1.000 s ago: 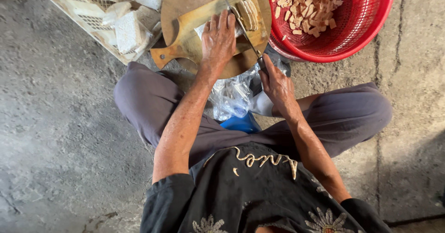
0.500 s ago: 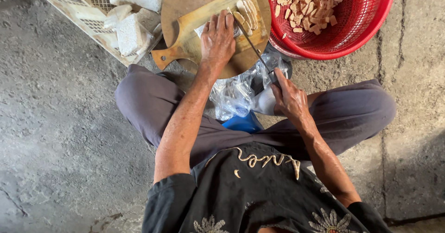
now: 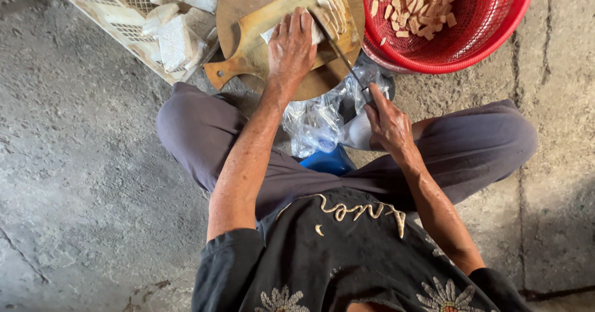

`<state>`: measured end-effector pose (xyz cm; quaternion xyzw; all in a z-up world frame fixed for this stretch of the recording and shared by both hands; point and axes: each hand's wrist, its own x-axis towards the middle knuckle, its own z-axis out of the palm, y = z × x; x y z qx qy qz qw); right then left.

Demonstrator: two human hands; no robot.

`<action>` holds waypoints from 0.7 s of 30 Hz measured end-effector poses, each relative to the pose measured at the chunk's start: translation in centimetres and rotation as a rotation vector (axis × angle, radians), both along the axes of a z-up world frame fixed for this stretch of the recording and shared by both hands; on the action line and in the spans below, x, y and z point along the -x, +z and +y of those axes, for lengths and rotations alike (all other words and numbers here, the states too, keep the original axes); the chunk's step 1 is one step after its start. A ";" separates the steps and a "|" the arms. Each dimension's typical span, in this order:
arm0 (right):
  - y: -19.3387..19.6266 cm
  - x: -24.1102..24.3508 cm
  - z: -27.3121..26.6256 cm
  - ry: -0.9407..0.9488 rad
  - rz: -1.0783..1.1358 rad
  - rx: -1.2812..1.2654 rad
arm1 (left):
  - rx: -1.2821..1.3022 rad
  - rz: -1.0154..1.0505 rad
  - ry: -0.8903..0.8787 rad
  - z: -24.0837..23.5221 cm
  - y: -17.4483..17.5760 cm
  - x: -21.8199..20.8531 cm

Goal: The person sits cross-legged on the floor and uses a knife to cut white rectangular blocks on a wooden cutting board. The cut pieces are placed into a red basket. The person repeatedly picks up new blocks from a nearby crate and continues cutting.

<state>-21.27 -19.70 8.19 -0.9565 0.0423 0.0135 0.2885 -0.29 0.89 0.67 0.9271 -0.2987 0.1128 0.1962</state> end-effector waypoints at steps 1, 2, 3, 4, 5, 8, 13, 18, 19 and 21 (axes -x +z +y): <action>0.0 0.6 -0.1 -0.003 -0.034 0.005 | 0.005 -0.001 -0.004 0.0 -0.3 0.1; 0.2 1.1 -0.3 -0.006 -0.019 -0.007 | -0.008 0.004 0.004 -0.1 -0.6 0.0; 0.4 1.2 -0.3 -0.010 -0.003 -0.018 | -0.021 0.009 0.013 -0.3 -0.9 -0.2; 0.6 1.2 -0.2 -0.011 0.009 -0.032 | -0.036 0.012 0.023 -0.3 -1.1 -0.3; 0.9 1.0 -0.1 0.004 0.012 -0.002 | -0.038 -0.005 0.025 -0.2 -1.3 -0.2; 2.0 -0.4 0.4 0.014 0.100 0.041 | -0.041 -0.048 0.037 -0.3 -1.2 -0.2; 0.2 -3.7 2.3 0.020 0.046 0.122 | -0.022 -0.015 0.026 -0.1 -0.4 0.5; -1.2 -3.2 0.5 -0.045 0.170 -0.016 | -0.049 0.020 0.022 0.0 1.2 0.5; -1.2 -2.9 -0.4 -0.093 0.290 -0.078 | -0.048 0.041 0.017 0.1 1.5 0.4; -1.3 -2.5 -2.2 -0.233 0.230 -0.125 | -0.028 0.053 0.013 0.5 1.8 0.7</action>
